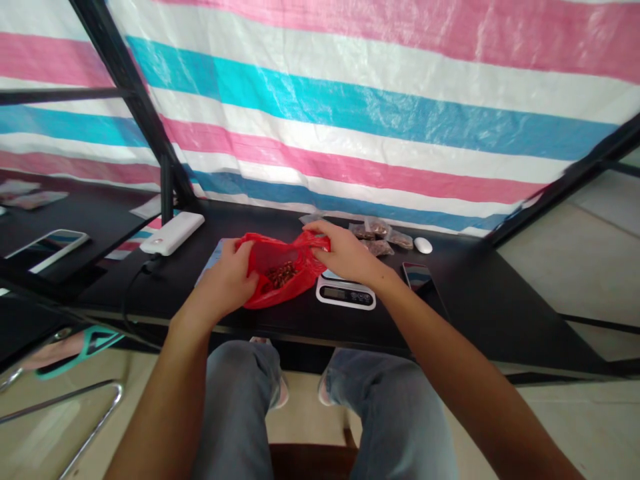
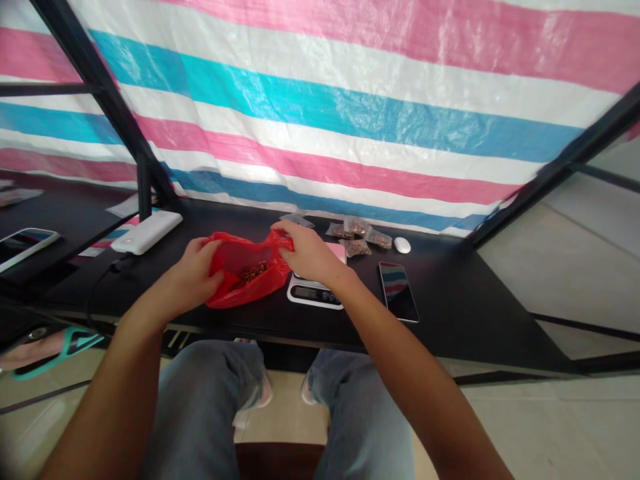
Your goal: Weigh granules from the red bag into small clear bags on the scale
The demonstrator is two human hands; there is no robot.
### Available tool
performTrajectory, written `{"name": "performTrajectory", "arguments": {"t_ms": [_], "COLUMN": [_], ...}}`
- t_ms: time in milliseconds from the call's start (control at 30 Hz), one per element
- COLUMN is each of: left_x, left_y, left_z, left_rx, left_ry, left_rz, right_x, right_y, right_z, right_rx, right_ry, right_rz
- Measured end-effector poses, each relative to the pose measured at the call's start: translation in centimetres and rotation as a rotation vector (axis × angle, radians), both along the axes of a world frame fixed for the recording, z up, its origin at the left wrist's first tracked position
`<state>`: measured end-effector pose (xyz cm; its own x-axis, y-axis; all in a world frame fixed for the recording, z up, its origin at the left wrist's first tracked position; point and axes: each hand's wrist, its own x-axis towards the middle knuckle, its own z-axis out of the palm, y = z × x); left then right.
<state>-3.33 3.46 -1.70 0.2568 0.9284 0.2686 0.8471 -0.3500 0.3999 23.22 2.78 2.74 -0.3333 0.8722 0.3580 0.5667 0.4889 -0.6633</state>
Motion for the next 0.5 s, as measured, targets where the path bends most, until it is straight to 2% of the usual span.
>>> {"name": "performTrajectory", "arguments": {"t_ms": [100, 200, 267, 333, 400, 467, 500], "left_x": [0.3, 0.8, 1.2, 1.6, 2.0, 2.3, 2.5], "left_y": [-1.3, -2.8, -3.5, -3.8, -3.5, -3.0, -2.7], "left_z": [1.0, 3.2, 4.6, 5.3, 5.0, 3.8, 3.1], "left_rx": [0.085, 0.270, 0.330, 0.268, 0.103, -0.069, -0.124], "left_ry": [0.085, 0.035, -0.026, -0.087, -0.125, -0.082, -0.017], "left_rz": [0.000, -0.001, -0.062, -0.191, -0.325, -0.371, -0.346], "right_x": [0.1, -1.6, -3.3, -4.8, -5.7, -6.0, -5.9], "right_y": [-2.6, -5.7, -7.3, -8.0, -7.5, -6.2, -5.4], "right_z": [2.3, 5.2, 6.1, 5.6, 4.1, 2.2, 1.5], "right_rx": [0.003, 0.183, 0.243, 0.198, 0.116, 0.037, 0.010], "right_ry": [-0.049, -0.006, -0.005, -0.096, -0.277, -0.453, -0.520], "right_rz": [0.036, 0.022, 0.079, 0.235, 0.323, 0.260, 0.203]}}
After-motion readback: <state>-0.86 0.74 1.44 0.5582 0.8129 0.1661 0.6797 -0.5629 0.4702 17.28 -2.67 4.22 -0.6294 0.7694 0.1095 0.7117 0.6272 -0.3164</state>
